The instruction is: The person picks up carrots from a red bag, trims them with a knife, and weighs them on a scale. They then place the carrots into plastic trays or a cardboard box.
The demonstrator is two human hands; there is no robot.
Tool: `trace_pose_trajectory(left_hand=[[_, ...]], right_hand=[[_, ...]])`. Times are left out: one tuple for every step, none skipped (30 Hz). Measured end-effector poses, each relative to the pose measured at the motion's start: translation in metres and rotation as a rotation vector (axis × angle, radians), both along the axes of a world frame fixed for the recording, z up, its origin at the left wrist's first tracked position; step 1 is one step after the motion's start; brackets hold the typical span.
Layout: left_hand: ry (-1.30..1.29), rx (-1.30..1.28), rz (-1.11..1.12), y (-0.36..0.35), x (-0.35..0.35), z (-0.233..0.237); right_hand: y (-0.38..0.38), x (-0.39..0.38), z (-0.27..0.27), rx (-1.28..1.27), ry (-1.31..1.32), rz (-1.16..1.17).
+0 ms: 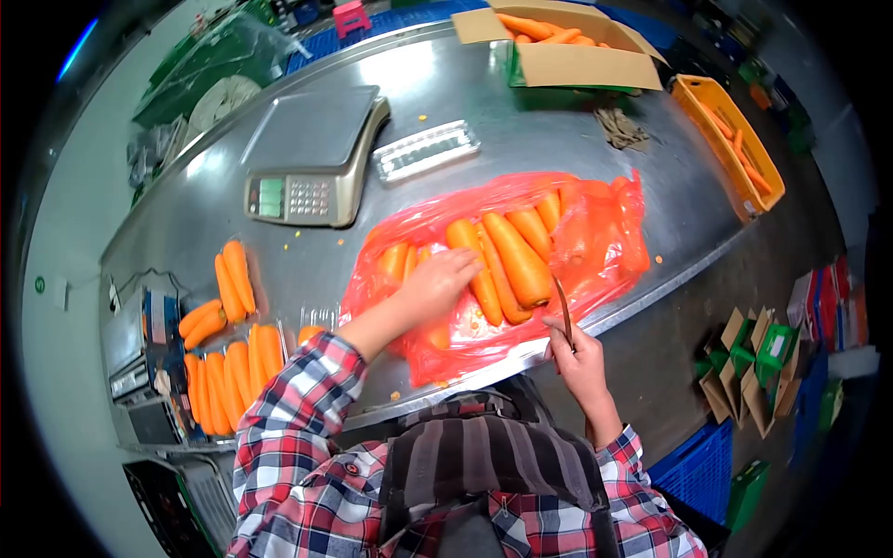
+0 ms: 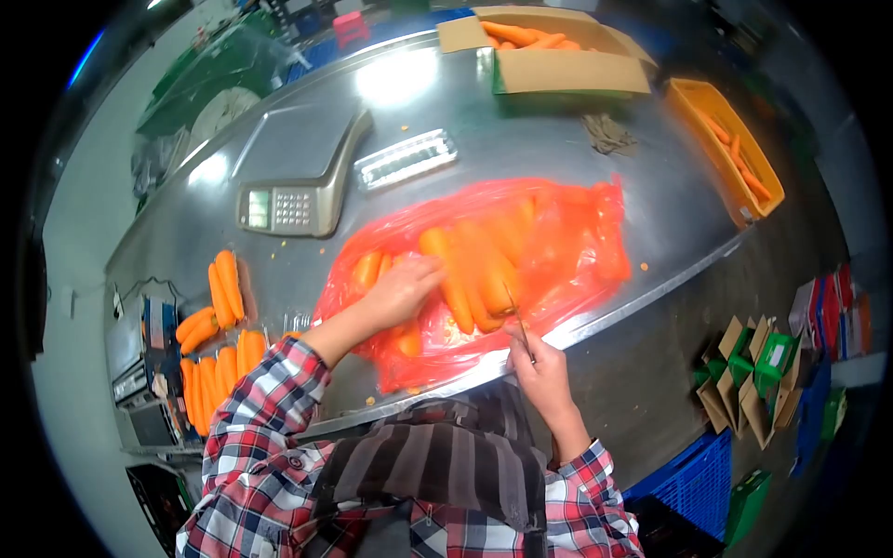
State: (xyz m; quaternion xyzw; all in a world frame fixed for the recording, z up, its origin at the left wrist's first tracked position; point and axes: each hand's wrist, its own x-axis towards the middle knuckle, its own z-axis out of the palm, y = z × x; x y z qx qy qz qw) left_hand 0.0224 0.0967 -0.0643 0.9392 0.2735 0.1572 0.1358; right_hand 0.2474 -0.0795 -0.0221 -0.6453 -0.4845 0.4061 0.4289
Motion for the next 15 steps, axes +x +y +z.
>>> trace_pose_trajectory(left_hand=[[0.023, 0.079, -0.024, 0.008, 0.016, -0.008], [0.046, 0.15, -0.05, 0.011, 0.027, -0.017], [0.108, 0.14, -0.006, 0.011, 0.031, -0.026], [0.17, 0.135, 0.039, 0.014, 0.029, -0.033], [0.233, 0.128, 0.085, 0.016, 0.025, -0.04], [0.298, 0.123, 0.14, 0.009, 0.016, -0.047], [0.443, 0.015, 0.134, 0.009, 0.01, -0.031], [0.588, -0.089, 0.132, 0.009, 0.004, 0.0], [0.734, -0.197, 0.135, 0.008, 0.0, 0.016], [0.72, -0.125, 0.042, 0.006, -0.003, 0.015], [0.698, -0.051, -0.045, 0.005, -0.005, 0.013], [0.674, 0.022, -0.131, 0.003, -0.007, 0.011], [0.696, 0.076, -0.143, 0.0, -0.003, 0.007], [0.714, 0.135, -0.155, -0.003, 0.006, 0.002], [0.732, 0.199, -0.169, -0.002, 0.013, -0.004]], right_hand=[[-0.003, 0.004, 0.0, 0.007, 0.003, -0.018], [-0.008, 0.008, -0.002, 0.007, 0.009, -0.037], [-0.015, 0.01, -0.004, 0.003, 0.017, -0.058], [-0.02, 0.013, -0.007, 0.011, 0.031, -0.091], [-0.026, 0.016, -0.01, 0.03, 0.044, -0.131], [-0.032, 0.02, -0.015, 0.048, 0.057, -0.168], [-0.037, 0.023, -0.019, 0.067, 0.069, -0.202], [-0.041, 0.027, -0.023, 0.024, 0.087, -0.238], [-0.044, 0.027, -0.025, -0.007, 0.136, -0.263], [-0.045, 0.028, -0.025, -0.036, 0.178, -0.278], [-0.044, 0.029, -0.025, -0.062, 0.217, -0.287], [-0.042, 0.029, -0.028, -0.063, 0.193, -0.266], [-0.04, 0.027, -0.03, -0.038, 0.185, -0.238], [-0.036, 0.024, -0.03, -0.009, 0.174, -0.211], [-0.031, 0.022, -0.029, 0.024, 0.163, -0.188]])
